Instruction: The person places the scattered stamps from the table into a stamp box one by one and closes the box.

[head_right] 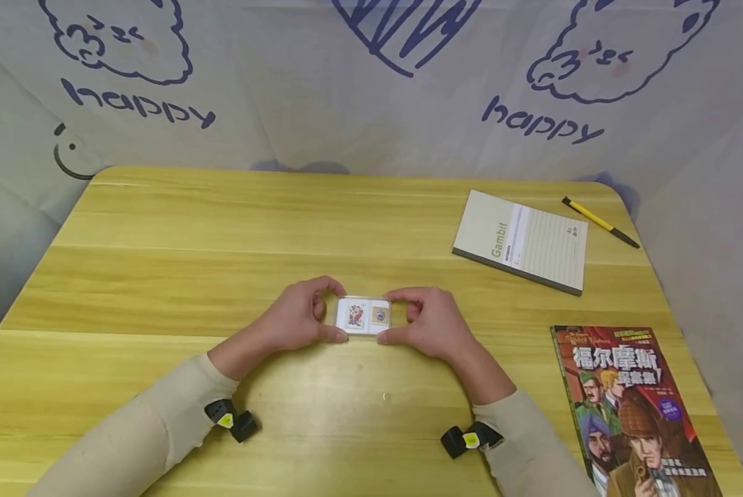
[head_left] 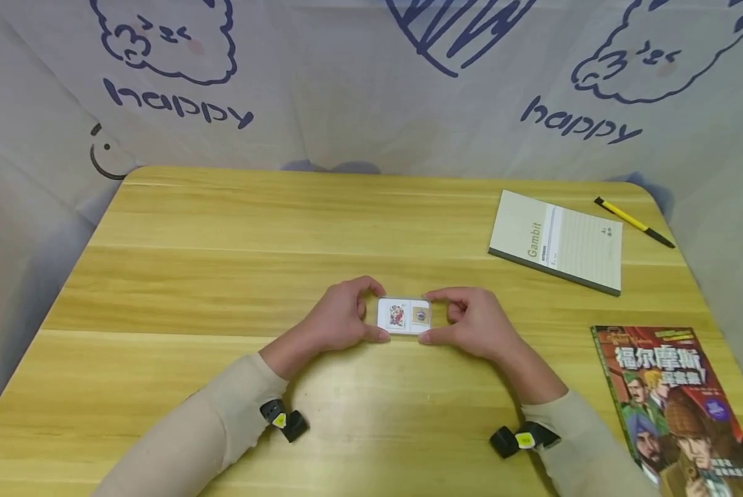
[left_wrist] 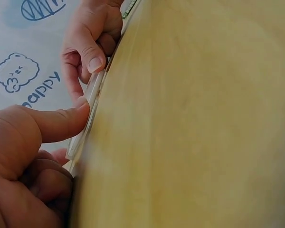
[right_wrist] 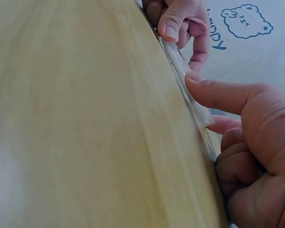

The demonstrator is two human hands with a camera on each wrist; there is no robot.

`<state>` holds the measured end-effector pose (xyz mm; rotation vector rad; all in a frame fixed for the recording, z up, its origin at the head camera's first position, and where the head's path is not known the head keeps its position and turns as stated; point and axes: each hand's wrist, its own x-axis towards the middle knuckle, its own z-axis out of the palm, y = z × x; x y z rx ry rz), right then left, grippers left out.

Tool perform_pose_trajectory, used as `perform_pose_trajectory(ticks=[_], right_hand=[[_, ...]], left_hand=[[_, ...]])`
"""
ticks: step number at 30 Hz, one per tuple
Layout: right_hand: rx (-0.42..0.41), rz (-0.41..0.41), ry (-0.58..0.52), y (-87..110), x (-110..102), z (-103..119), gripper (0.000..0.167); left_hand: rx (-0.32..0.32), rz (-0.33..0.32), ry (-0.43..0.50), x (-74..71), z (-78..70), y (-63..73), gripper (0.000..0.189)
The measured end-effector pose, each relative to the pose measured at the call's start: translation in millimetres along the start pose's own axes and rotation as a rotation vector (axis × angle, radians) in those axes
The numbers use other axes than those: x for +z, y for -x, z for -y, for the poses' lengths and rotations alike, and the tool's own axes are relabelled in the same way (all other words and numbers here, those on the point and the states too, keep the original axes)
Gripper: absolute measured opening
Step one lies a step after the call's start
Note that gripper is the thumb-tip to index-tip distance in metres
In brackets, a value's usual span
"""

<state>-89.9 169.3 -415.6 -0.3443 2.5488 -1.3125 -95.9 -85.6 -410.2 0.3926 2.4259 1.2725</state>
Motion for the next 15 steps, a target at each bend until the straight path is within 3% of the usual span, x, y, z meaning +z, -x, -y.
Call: perform_pose_trajectory(ticks=[9,15], right_hand=[[0.049,0.027,0.011,-3.5,-0.4,1.0,0.058],[0.045,0.054,-0.004,-5.2,-0.7,2.4,0.058]], left_hand=[[-0.124,0.029,0.06,0.0,-8.0,-4.1,0.064],[-0.15,0.015,0.111,2.6,-9.8,-3.5,0.065]])
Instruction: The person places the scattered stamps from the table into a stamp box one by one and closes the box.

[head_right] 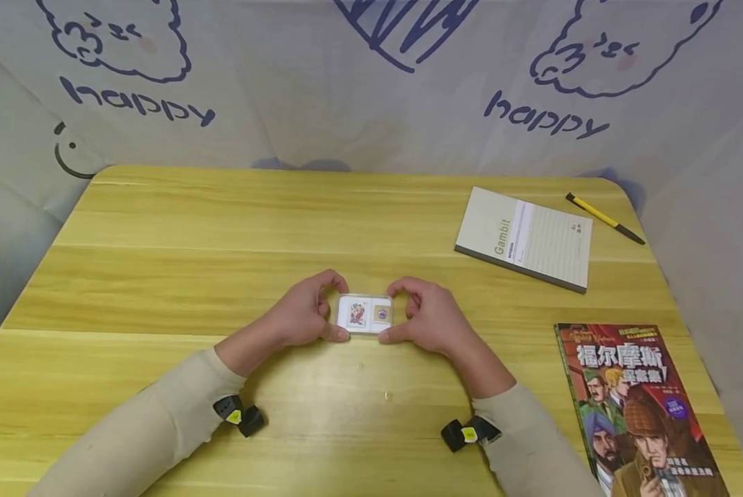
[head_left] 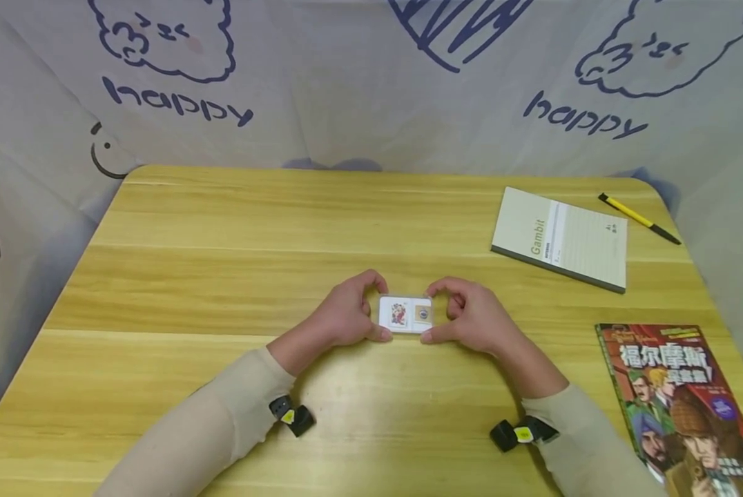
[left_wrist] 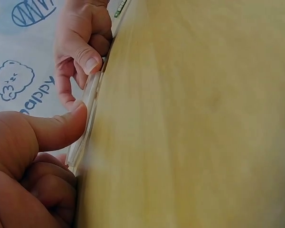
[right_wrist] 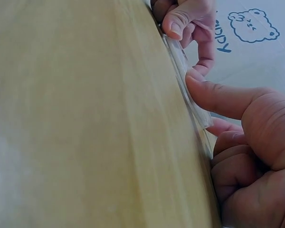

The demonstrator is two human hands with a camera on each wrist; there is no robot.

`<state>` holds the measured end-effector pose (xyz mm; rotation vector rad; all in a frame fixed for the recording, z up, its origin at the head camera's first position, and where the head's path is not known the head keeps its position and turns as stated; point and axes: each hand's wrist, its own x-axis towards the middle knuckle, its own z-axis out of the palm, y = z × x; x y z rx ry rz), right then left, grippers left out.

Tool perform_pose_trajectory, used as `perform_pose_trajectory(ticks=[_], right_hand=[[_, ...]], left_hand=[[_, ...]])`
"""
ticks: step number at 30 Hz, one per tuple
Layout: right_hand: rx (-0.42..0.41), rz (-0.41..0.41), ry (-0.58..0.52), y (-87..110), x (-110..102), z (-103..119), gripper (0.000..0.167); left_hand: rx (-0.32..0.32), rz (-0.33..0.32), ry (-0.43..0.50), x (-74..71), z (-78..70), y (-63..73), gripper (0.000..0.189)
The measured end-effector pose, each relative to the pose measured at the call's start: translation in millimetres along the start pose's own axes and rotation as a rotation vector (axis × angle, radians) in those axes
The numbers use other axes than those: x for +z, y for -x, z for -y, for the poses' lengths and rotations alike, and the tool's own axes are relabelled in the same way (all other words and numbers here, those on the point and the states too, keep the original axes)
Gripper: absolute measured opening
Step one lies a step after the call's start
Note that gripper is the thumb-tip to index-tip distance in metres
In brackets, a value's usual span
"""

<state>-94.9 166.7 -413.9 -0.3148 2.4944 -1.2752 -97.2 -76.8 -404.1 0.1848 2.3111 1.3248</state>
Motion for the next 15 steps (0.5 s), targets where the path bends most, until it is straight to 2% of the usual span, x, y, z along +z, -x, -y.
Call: perform_pose_trajectory(ticks=[4,15], right_hand=[[-0.022,-0.003,-0.006,0.2,0,-3,0.059],[-0.083,-0.023,-0.053,3.8,-3,-8,0.06]], left_hand=[[0.02,-0.002,0.021,0.0,3.8,0.8,0.065],[0.121,0.014,0.047,-2.8,11.9,2.4,0.067]])
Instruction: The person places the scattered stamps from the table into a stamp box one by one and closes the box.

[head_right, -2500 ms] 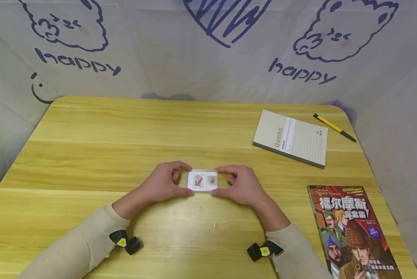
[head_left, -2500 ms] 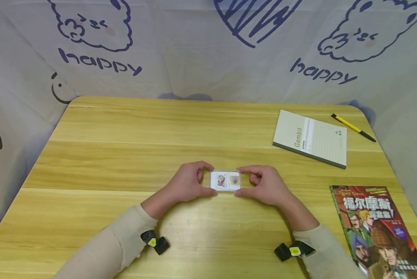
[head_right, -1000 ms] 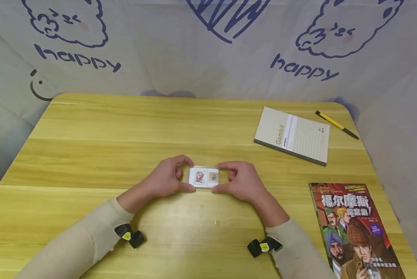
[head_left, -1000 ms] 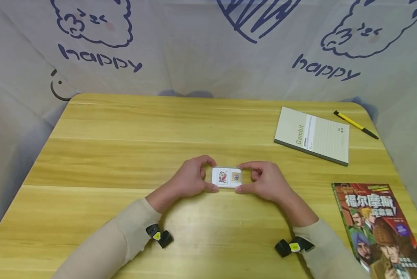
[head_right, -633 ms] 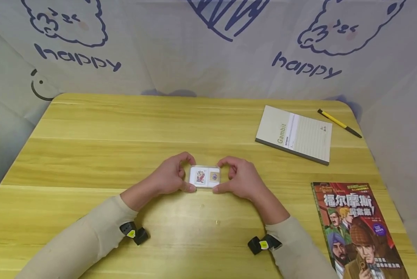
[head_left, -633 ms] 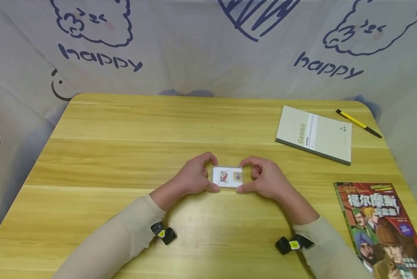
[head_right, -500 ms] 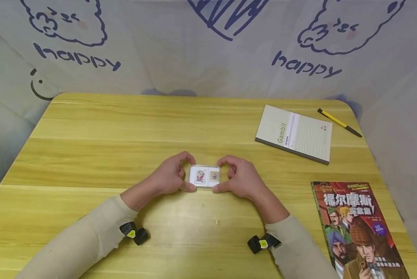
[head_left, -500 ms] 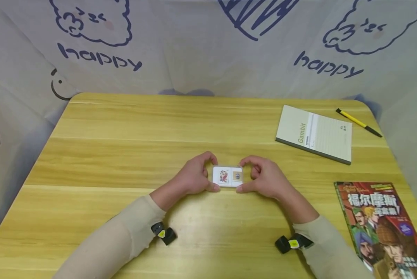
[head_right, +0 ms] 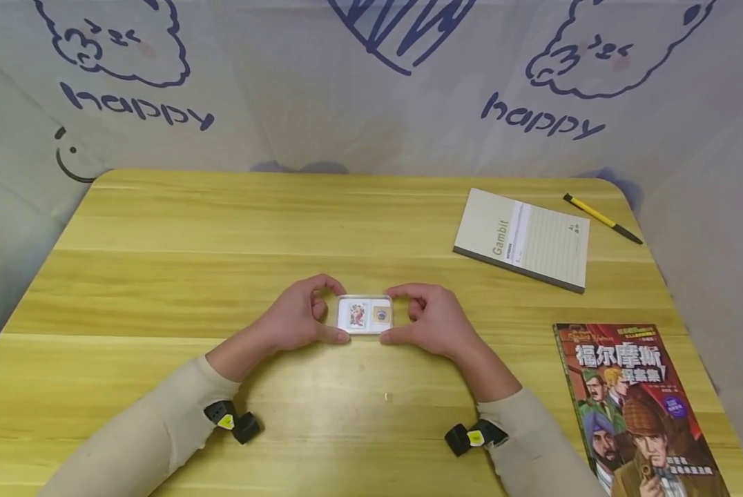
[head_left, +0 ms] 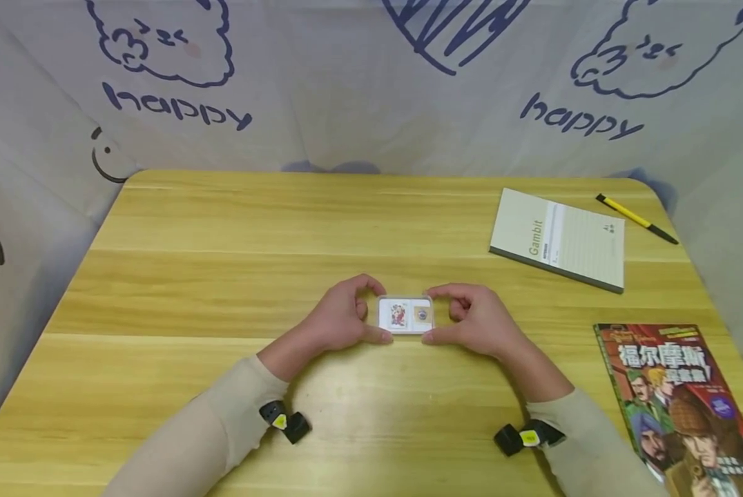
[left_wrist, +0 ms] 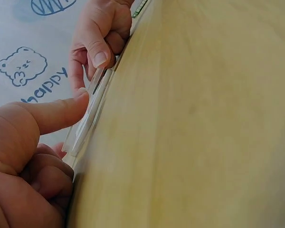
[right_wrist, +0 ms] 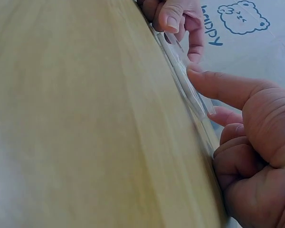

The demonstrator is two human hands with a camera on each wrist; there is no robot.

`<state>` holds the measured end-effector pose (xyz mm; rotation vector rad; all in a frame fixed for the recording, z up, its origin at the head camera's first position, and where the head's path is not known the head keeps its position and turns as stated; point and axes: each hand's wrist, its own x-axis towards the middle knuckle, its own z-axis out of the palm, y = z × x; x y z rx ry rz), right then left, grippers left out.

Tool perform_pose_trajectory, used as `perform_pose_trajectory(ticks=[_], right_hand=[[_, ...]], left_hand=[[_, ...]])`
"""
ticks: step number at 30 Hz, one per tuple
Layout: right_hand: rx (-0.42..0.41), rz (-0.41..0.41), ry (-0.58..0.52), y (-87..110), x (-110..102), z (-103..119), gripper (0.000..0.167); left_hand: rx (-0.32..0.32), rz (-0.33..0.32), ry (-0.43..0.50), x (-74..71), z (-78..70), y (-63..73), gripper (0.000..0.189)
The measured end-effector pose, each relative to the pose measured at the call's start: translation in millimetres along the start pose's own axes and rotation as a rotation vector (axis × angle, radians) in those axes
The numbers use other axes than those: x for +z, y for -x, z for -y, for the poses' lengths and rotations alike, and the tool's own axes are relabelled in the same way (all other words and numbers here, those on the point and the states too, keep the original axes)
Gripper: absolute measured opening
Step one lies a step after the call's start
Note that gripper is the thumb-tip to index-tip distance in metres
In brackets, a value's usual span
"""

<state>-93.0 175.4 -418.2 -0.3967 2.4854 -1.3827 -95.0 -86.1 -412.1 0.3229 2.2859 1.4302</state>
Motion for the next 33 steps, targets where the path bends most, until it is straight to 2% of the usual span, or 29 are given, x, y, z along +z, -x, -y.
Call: perform_pose_trajectory(ticks=[7,19,33], right_hand=[[0.0,-0.011,-0.013,0.7,0.6,1.4,0.061],[0.029,-0.032,0.007,0.7,2.5,2.2,0.06],[0.025,-0.042,0.03,-0.2,4.9,1.6,0.055]], left_hand=[[0.041,0.016,-0.025,-0.5,0.3,0.2,0.066],[0.045,-0.004,-0.052,-1.5,0.9,-0.2,0.065],[0.045,0.021,-0.083,0.3,0.1,-3.2,0.063]])
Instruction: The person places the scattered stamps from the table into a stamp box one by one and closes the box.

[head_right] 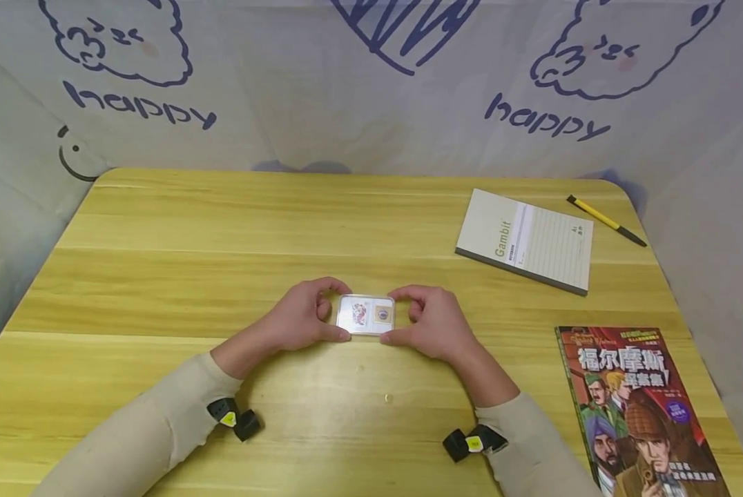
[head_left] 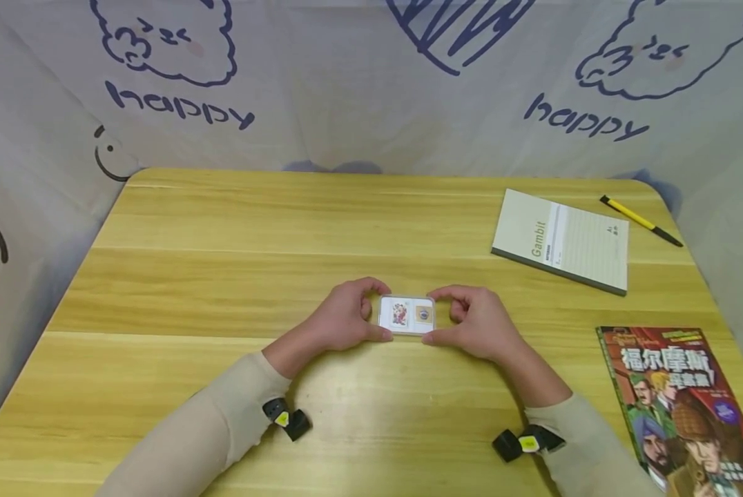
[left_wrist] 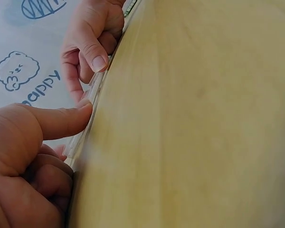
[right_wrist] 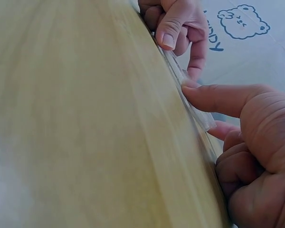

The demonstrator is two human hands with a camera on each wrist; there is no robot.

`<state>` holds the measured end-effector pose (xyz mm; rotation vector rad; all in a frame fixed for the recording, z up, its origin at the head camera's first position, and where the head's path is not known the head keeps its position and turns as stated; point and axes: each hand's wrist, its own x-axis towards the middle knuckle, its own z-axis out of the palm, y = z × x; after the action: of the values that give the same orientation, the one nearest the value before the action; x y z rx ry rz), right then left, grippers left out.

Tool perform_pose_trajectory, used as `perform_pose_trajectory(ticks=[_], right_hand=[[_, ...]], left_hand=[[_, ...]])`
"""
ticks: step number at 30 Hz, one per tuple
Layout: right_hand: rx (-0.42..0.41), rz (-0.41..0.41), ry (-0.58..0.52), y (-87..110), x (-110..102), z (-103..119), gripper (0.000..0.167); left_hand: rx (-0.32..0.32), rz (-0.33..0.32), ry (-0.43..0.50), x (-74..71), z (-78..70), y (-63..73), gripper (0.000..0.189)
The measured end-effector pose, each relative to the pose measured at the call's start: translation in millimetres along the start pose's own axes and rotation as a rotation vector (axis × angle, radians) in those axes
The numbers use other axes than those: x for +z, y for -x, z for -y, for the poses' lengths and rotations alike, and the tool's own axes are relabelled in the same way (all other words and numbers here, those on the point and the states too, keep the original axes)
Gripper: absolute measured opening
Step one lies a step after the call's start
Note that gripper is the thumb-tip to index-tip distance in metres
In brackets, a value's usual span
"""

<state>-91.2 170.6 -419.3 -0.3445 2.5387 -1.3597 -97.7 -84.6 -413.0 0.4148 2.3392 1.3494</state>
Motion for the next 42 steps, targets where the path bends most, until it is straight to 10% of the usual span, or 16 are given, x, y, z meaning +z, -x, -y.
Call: perform_pose_trajectory(ticks=[26,42], right_hand=[[0.125,0.05,0.18,-0.3,-2,8,0.069],[0.032,0.051,0.09,-2.7,-2,-3,0.062]], left_hand=[[-0.047,-0.083,-0.042,1.8,2.1,0.3,0.064],[-0.05,-0.1,-0.071,3.6,5.3,2.4,0.066]])
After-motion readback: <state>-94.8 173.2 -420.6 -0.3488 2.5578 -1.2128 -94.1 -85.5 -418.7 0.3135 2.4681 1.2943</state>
